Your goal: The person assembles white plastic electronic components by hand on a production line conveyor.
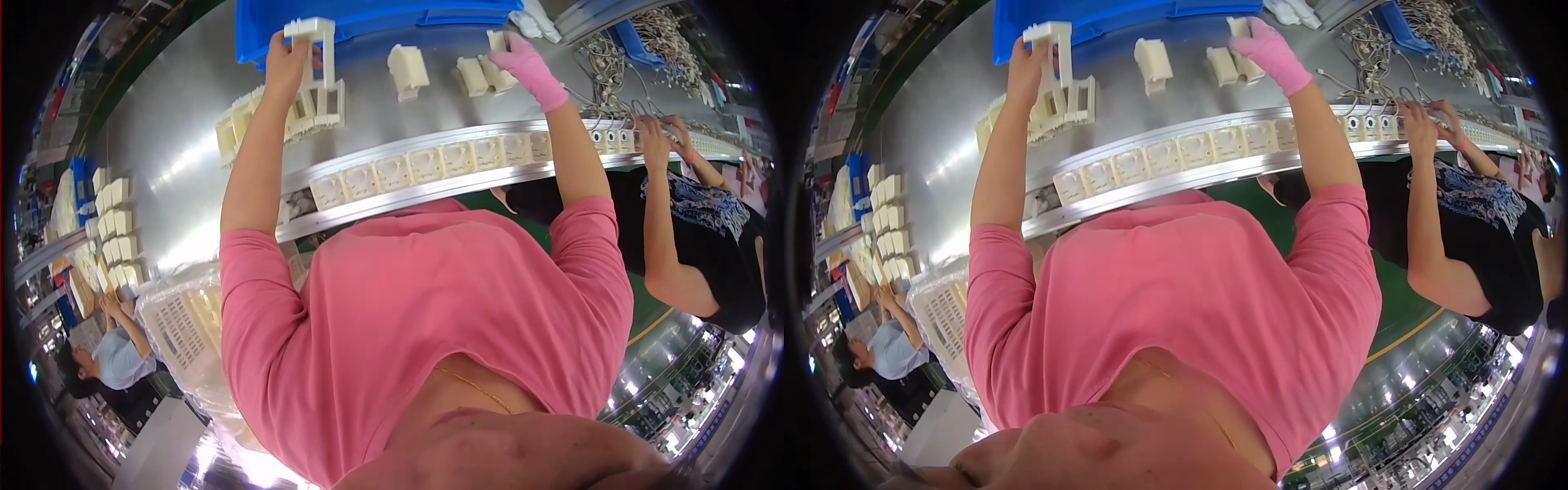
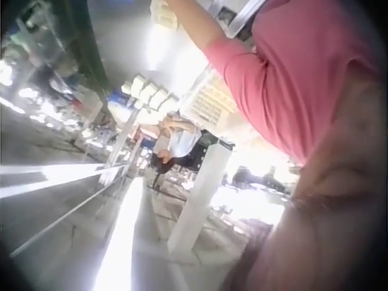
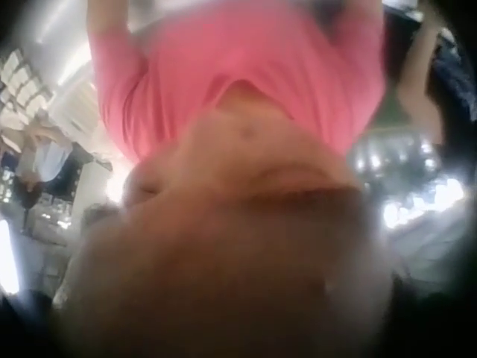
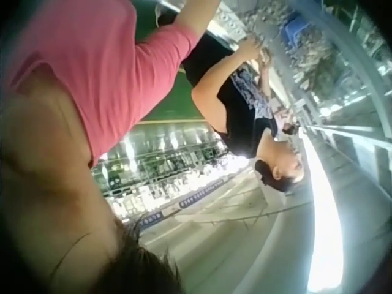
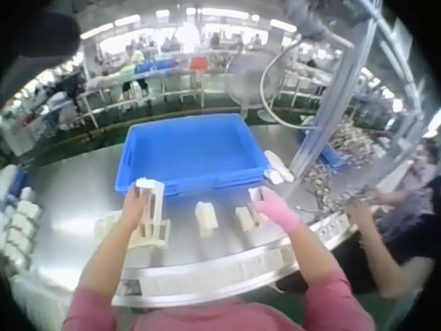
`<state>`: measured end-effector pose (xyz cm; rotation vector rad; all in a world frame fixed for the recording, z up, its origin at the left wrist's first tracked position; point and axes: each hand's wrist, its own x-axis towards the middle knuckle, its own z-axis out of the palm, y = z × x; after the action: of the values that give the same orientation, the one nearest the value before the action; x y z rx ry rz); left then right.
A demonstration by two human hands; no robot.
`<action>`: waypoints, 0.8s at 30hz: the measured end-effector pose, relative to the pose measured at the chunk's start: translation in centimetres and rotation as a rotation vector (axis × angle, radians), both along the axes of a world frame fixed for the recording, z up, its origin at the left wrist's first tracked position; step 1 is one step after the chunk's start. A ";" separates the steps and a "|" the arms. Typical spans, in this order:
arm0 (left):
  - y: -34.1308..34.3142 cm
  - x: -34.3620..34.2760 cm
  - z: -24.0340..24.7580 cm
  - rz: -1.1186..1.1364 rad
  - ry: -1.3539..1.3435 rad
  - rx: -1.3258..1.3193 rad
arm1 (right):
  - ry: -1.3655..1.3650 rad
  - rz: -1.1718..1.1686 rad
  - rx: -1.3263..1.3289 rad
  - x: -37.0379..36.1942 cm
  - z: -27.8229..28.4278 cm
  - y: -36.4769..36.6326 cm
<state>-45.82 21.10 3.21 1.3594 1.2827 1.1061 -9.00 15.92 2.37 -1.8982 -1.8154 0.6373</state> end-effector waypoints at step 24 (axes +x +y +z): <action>-10.1 3.1 -2.5 -0.155 -0.397 0.035 | 0.355 0.255 0.481 -20.5 2.2 -7.4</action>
<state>-42.75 11.02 0.74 1.1687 0.8599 1.2199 -29.54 8.53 4.56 -1.1748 -1.7854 0.5182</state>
